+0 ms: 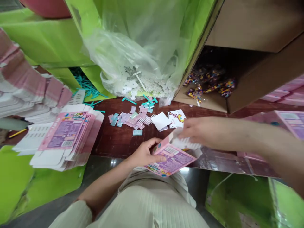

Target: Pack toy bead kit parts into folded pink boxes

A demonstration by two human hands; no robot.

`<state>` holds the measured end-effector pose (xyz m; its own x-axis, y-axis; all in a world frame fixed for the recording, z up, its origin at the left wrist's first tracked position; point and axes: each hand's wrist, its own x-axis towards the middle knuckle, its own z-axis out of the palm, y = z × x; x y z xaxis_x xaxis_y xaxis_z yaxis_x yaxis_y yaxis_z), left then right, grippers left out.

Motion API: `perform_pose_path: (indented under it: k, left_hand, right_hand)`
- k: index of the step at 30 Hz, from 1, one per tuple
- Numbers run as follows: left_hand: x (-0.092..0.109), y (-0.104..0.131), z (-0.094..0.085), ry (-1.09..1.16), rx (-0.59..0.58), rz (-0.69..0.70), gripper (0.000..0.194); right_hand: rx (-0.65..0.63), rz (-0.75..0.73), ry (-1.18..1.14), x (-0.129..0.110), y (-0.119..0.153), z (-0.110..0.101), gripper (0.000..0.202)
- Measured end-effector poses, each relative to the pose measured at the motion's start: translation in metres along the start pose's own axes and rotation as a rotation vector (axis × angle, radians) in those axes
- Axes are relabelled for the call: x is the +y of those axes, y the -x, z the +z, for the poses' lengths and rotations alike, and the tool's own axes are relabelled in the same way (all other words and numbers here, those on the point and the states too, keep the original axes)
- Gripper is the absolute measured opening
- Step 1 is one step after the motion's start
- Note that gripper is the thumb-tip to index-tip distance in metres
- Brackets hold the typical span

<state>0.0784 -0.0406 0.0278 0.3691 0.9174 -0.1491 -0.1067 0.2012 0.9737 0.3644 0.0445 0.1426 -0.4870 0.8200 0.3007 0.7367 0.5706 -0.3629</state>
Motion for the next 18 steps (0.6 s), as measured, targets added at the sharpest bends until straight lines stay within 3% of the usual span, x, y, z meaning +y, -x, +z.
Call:
perform_pose_path:
  k: [5,8,11,14,16,18]
  left_hand:
    - [-0.002,-0.001,0.004,0.078,0.087,0.07,0.057]
    - [-0.003,0.0,0.005,0.013,0.143,0.116,0.056]
    - [-0.003,0.003,0.008,-0.056,0.126,0.127,0.054]
    - [-0.005,0.005,0.011,-0.087,0.148,0.143,0.054]
    - [-0.007,0.005,0.011,-0.106,0.174,0.185,0.055]
    - [-0.01,0.006,0.012,-0.112,0.166,0.217,0.056]
  right_hand:
    - [-0.039,-0.124,0.069,-0.028,-0.004,-0.011,0.038]
    - [-0.129,-0.22,0.061,-0.044,-0.001,-0.003,0.033]
    - [-0.199,-0.279,-0.003,-0.048,0.017,0.006,0.028]
    - [-0.015,-0.172,-0.053,-0.038,0.044,0.011,0.035]
    - [0.186,-0.056,0.003,-0.03,0.06,0.016,0.049]
    - [0.28,0.003,0.09,-0.025,0.072,0.021,0.048]
